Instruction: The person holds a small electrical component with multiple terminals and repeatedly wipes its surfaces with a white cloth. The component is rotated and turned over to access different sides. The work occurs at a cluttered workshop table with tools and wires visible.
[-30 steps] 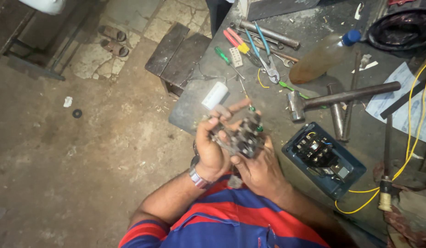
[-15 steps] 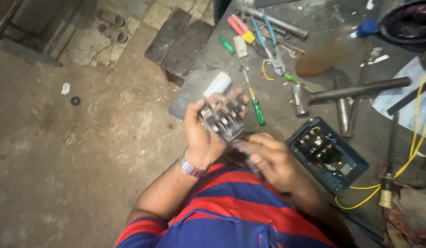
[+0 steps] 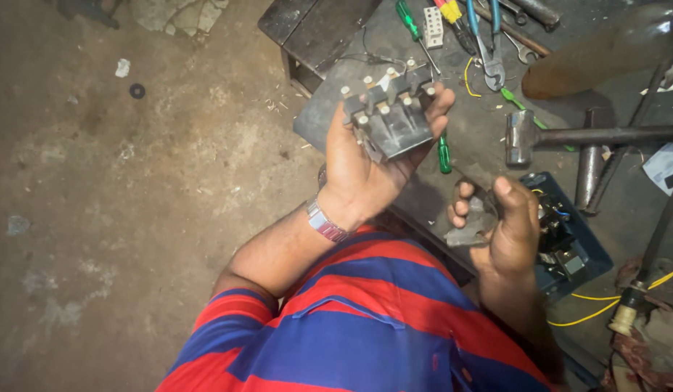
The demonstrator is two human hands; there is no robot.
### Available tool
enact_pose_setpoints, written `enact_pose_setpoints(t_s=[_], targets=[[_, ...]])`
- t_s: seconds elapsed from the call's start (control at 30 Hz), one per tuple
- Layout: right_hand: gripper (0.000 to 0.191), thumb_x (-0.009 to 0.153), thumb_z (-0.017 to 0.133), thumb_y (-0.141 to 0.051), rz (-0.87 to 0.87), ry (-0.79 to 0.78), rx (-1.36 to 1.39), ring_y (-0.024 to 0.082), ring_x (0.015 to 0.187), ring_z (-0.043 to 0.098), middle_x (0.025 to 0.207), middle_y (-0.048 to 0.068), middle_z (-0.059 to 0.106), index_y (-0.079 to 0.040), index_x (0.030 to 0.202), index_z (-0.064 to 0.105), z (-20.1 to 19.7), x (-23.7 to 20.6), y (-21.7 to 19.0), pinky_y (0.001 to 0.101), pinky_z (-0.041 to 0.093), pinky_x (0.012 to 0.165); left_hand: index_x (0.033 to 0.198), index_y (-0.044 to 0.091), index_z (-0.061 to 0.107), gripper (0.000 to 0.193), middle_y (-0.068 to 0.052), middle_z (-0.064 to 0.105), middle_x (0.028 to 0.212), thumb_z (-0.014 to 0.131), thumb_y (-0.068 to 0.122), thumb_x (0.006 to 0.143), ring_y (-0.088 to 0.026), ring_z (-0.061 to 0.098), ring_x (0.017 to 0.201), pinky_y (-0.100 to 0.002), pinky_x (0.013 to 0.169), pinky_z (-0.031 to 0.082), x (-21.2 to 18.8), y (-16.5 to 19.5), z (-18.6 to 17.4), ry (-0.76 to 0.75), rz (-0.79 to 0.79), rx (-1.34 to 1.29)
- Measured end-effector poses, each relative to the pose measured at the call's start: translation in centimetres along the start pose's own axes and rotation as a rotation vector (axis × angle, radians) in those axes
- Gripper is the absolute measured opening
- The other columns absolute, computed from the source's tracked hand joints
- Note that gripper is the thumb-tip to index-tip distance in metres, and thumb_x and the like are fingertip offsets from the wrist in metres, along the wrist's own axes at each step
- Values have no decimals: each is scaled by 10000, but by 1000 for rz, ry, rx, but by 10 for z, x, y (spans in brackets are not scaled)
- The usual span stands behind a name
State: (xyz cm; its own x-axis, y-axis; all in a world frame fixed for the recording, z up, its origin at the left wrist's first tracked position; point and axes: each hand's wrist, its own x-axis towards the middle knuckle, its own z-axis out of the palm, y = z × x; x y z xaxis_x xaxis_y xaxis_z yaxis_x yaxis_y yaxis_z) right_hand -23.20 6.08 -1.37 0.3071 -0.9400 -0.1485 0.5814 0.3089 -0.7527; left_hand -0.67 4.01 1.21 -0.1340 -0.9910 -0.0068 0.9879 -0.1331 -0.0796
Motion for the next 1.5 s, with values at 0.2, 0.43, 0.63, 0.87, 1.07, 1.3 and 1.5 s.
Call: enact_pose_setpoints(t_s=[0.2, 0.43, 0.63, 0.87, 1.07, 1.3, 1.5], targets=[[419, 1041, 595, -330, 81, 52, -67, 200, 885, 611, 1228, 177, 665, 38, 1237, 630, 13, 6, -3, 302, 469, 609, 1397, -57, 536, 561, -302, 587, 1433, 381, 395, 1103, -403, 592, 1331, -464, 1193, 480, -5, -2, 12, 85, 94, 261], [218, 1007, 709, -163, 238, -108, 158, 213, 771, 630, 1057, 210, 653, -39, 1162, 619, 4, 12, 8, 272, 482, 560, 1218, 15, 543, 433, -289, 580, 1396, 395, 417, 1153, -379, 611, 1273, -512, 1135, 503, -15, -6, 14, 8, 193, 411], [153, 982, 693, -9, 93, -120, 0, 217, 758, 663, 1004, 196, 687, -14, 1103, 600, 23, 9, 16, 304, 532, 617, 1217, 26, 515, 460, -300, 542, 1425, 396, 465, 1151, -384, 606, 1299, -509, 1100, 511, -26, -5, 17, -20, 214, 472], [182, 950, 734, -1, -219, -181, -603, 142, 932, 695, 1054, 130, 745, 45, 1125, 709, 64, 2, 21, 282, 557, 876, 1195, 6, 505, 459, -313, 549, 1383, 417, 456, 1182, -372, 576, 1320, -476, 1141, 497, -27, -7, 10, -35, 188, 314], [197, 944, 784, -39, -300, -131, -605, 92, 967, 672, 1044, 52, 732, 15, 1113, 698, 74, 4, 34, 253, 538, 913, 1215, 38, 514, 407, -328, 552, 1405, 425, 432, 1161, -366, 596, 1285, -453, 1110, 501, -34, -7, 7, -73, 216, 431], [89, 1046, 697, -75, -345, -125, -660, 85, 803, 668, 935, 55, 733, 12, 1062, 702, 67, 5, 47, 249, 522, 790, 1248, 49, 515, 433, -344, 543, 1445, 416, 458, 1145, -387, 620, 1214, -375, 811, 503, -37, 2, 9, -35, 191, 416], [150, 998, 707, -104, -531, -82, -789, 101, 854, 682, 990, 65, 738, 9, 1096, 713, 78, 10, 54, 252, 547, 793, 1229, 49, 491, 378, -341, 534, 1423, 428, 404, 1117, -361, 629, 1268, -424, 1065, 585, -36, -2, 7, -55, 203, 377]])
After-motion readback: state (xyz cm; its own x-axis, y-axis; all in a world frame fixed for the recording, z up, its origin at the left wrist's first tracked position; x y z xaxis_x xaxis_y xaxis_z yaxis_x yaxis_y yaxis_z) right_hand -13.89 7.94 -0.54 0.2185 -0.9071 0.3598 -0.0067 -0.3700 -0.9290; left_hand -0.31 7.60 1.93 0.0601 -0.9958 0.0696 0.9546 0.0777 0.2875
